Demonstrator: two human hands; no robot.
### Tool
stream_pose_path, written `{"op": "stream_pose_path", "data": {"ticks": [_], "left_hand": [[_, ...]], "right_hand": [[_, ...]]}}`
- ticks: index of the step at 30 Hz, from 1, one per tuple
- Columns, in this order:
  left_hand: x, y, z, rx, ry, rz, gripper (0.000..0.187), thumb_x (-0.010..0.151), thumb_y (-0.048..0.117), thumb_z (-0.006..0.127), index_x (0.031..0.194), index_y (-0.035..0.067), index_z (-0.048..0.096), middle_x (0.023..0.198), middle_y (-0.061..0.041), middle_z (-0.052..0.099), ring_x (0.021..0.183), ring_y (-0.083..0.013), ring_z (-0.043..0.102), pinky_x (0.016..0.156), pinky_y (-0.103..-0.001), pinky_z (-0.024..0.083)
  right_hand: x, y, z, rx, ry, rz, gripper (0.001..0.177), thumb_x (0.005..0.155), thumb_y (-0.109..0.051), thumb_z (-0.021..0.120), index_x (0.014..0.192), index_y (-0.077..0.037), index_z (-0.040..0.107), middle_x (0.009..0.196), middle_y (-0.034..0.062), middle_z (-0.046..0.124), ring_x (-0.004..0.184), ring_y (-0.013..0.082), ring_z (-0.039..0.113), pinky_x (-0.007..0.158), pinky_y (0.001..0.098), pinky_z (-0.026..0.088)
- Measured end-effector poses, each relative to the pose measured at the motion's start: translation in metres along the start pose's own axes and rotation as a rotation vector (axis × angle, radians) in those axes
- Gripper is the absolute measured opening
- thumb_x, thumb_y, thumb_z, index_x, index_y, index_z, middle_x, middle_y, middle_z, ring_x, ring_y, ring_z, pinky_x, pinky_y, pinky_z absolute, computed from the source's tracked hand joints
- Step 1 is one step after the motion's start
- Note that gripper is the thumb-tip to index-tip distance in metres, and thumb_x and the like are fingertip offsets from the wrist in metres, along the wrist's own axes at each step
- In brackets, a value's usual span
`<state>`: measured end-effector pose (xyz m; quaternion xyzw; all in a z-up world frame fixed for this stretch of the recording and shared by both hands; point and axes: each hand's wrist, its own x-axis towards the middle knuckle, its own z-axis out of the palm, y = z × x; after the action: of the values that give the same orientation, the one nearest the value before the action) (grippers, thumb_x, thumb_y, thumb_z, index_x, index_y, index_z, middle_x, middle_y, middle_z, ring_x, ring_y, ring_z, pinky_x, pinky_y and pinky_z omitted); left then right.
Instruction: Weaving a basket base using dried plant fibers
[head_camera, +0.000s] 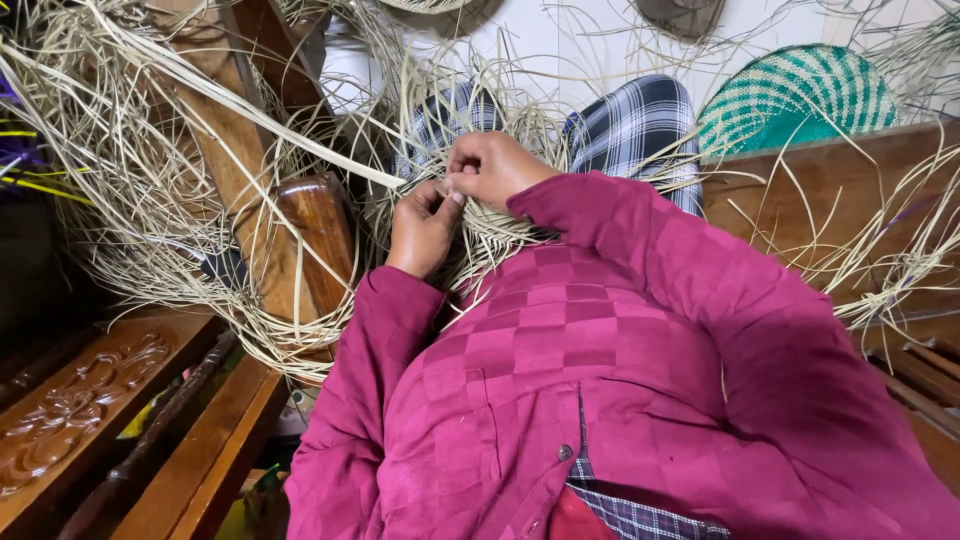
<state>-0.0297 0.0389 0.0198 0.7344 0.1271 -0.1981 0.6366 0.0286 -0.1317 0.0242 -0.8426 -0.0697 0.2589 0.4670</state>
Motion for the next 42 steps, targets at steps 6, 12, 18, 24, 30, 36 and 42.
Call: {"op": "stream_pose_path", "data": {"ticks": [6,12,18,24,30,36,42], "left_hand": [[0.007,-0.023,-0.005,-0.056,-0.008,-0.068,0.007,0.093,0.011,0.071,0.087,0.007,0.073,0.072,-0.004,0.067,0.072,-0.0124,0.058,0.070,-0.029,0.050],[0.006,-0.019,-0.004,-0.070,-0.008,-0.096,0.010,0.094,0.013,0.070,0.087,0.007,0.073,0.070,0.000,0.061,0.068,-0.0107,0.054,0.064,-0.026,0.046],[0.005,-0.010,-0.002,-0.101,0.028,-0.161,0.010,0.092,0.012,0.073,0.084,0.006,0.073,0.067,-0.001,0.060,0.064,-0.0096,0.053,0.060,-0.023,0.043],[0.011,-0.015,0.003,-0.023,0.048,-0.132,0.012,0.088,0.014,0.071,0.078,0.007,0.070,0.062,-0.001,0.060,0.061,-0.0098,0.053,0.057,-0.025,0.042],[0.005,-0.001,0.006,-0.096,0.058,-0.115,0.008,0.085,0.010,0.070,0.077,0.007,0.070,0.062,-0.003,0.063,0.061,-0.0087,0.056,0.058,-0.023,0.045],[0.000,0.004,0.003,-0.084,-0.020,-0.064,0.010,0.088,0.011,0.068,0.080,0.006,0.070,0.067,-0.006,0.066,0.067,-0.0119,0.059,0.064,-0.026,0.049],[0.001,0.005,0.003,-0.020,-0.049,0.013,0.013,0.094,0.009,0.064,0.084,0.003,0.070,0.071,-0.010,0.069,0.070,-0.0149,0.060,0.067,-0.029,0.050]], "right_hand": [[-0.043,-0.009,-0.019,-0.018,0.107,-0.316,0.008,0.086,-0.012,0.078,0.085,-0.013,0.070,0.096,0.0071,0.071,0.096,0.0291,0.069,0.087,0.0400,0.056],[-0.068,-0.007,-0.017,-0.527,0.083,-0.602,0.016,0.100,-0.025,0.066,0.090,-0.012,0.067,0.118,0.0063,0.070,0.110,0.0279,0.060,0.086,0.0424,0.051],[-0.068,-0.004,-0.013,-0.683,0.170,-0.696,0.018,0.101,-0.028,0.060,0.089,-0.016,0.063,0.117,0.0001,0.070,0.111,0.0250,0.059,0.088,0.0400,0.048],[-0.061,-0.025,-0.032,-0.600,0.024,-0.585,0.016,0.101,-0.032,0.061,0.091,-0.019,0.064,0.101,-0.0008,0.070,0.107,0.0264,0.061,0.086,0.0457,0.048],[-0.063,-0.051,-0.057,0.216,-0.084,-0.082,0.015,0.104,-0.013,0.055,0.109,-0.006,0.068,0.082,0.0068,0.067,0.071,0.0172,0.066,0.072,0.0356,0.055],[-0.059,-0.029,-0.026,-0.067,-0.187,0.070,0.024,0.097,-0.020,0.058,0.101,-0.001,0.072,0.091,0.0255,0.072,0.095,0.0467,0.069,0.084,0.0549,0.052],[-0.045,0.000,-0.002,-0.077,-0.099,0.102,0.012,0.089,-0.025,0.066,0.085,-0.013,0.070,0.070,0.0035,0.068,0.073,0.0263,0.068,0.071,0.0409,0.054]]}}
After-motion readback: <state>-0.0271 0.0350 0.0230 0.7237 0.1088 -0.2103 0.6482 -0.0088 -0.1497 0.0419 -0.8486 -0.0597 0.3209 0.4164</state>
